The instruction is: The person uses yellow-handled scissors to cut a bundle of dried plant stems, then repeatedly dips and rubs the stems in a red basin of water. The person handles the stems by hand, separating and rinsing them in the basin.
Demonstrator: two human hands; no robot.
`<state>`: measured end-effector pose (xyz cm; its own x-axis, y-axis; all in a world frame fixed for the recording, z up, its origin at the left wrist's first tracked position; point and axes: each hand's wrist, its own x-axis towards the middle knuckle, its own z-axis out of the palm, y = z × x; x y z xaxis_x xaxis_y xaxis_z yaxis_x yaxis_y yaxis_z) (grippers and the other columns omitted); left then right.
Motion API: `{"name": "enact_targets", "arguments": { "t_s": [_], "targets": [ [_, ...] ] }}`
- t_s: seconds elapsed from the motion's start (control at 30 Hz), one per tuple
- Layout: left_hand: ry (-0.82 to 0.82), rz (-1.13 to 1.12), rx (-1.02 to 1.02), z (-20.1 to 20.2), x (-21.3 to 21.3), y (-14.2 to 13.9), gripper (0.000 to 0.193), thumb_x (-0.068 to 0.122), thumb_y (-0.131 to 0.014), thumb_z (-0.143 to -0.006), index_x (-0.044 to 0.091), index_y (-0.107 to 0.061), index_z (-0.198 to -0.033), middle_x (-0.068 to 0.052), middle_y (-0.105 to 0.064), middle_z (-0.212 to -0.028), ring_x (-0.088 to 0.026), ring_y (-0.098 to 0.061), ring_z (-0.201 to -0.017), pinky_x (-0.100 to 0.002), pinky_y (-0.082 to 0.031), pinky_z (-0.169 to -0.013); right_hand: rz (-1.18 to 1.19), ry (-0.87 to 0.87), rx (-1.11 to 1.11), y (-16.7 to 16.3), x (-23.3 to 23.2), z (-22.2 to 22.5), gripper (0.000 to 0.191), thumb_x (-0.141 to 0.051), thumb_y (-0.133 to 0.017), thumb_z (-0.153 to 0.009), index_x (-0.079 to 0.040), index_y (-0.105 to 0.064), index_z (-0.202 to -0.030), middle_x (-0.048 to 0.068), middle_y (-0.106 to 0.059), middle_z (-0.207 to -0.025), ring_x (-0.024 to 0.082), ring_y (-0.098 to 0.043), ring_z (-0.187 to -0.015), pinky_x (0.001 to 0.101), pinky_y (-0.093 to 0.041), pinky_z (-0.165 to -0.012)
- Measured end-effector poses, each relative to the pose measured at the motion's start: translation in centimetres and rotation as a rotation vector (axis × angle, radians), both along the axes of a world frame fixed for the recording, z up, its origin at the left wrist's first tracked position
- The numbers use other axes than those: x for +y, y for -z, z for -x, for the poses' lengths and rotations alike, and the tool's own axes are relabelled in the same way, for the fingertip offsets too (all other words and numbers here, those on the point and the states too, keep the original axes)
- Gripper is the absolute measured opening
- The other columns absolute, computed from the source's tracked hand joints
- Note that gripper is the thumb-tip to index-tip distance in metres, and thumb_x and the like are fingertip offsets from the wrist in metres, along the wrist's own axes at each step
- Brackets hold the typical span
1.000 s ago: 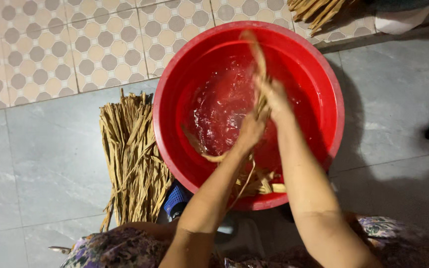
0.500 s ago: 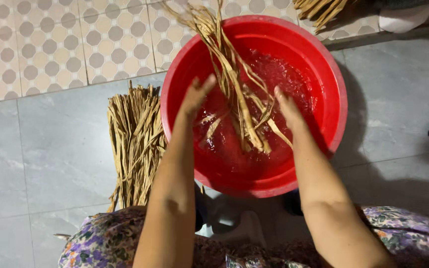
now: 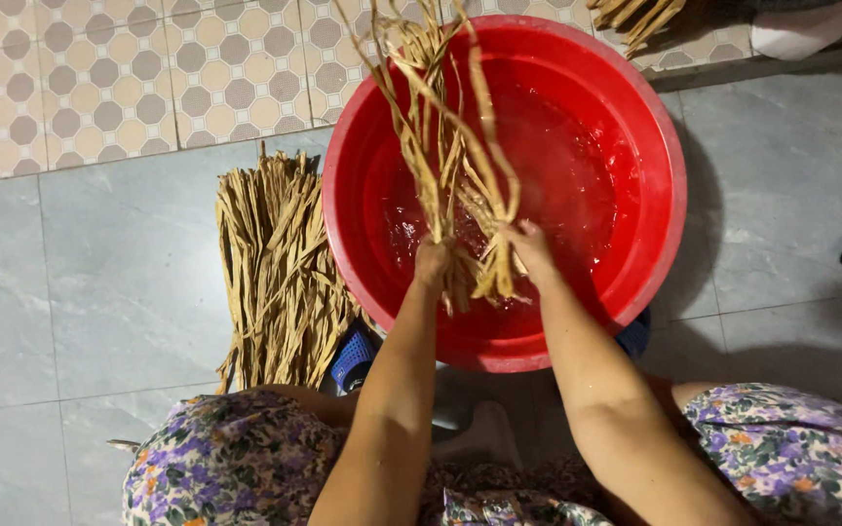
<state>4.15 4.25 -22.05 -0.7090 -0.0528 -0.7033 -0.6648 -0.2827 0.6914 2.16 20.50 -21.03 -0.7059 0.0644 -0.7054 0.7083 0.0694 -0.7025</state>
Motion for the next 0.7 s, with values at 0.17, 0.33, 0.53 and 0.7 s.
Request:
{"name": "enact_targets", "arguments": {
  "t_s": [0.17, 0.33, 0.53, 0.7],
  "targets": [
    [0.125, -0.290, -0.028, 0.1, 1.9, 1.8, 0.055, 0.042, -0.044, -0.106, -0.001, -0.054, -0.138, -0.019, -0.065, -0.120, -0.029, -0.062, -0.105, -0.044, -0.054, -0.090, -0.029, 0.023, -0.099, -0.5, -3.2, -0.1, 0.067, -0.055, -0.054, -0.102, -0.016, -0.043, -0.154, 0.022, -0.031, -0.161, 0.036, -0.035, -0.144, 0.0608, -0.030, -0.115],
    [-0.622, -0.690, 0.319, -0.6, 3.8, 1.8, 0.075, 0.057, -0.035, -0.109, -0.004, -0.050, -0.149, -0.014, -0.060, -0.144, -0.024, -0.052, -0.135, -0.034, -0.038, -0.109, -0.123, -0.214, 0.652, -0.4, -11.6, -3.8, 0.074, -0.050, -0.052, -0.100, -0.011, -0.028, -0.158, 0.029, -0.036, -0.156, 0.044, -0.044, -0.137, 0.0615, -0.037, -0.109],
    [-0.082, -0.387, 0.035, 1.1, 3.0, -3.0, 0.065, 0.050, -0.045, -0.105, 0.006, -0.051, -0.152, -0.030, -0.053, -0.140, -0.042, -0.046, -0.129, -0.056, -0.038, -0.110, -0.071, -0.093, 0.301, -1.2, -7.5, 0.5, 0.068, -0.054, -0.041, -0.107, -0.003, -0.042, -0.152, 0.034, -0.052, -0.146, 0.049, -0.056, -0.129, 0.0610, -0.046, -0.102],
    [-0.007, -0.580, 0.146, 2.2, 4.7, -3.4, 0.057, 0.052, -0.049, -0.107, 0.010, -0.054, -0.146, -0.008, -0.065, -0.127, -0.014, -0.065, -0.101, -0.029, -0.056, -0.080, -0.142, 0.067, 0.027, -0.7, -5.1, 3.0, 0.070, -0.058, -0.032, -0.111, -0.002, -0.047, -0.151, 0.032, -0.063, -0.142, 0.049, -0.064, -0.126, 0.0575, -0.054, -0.099]
  ]
}}
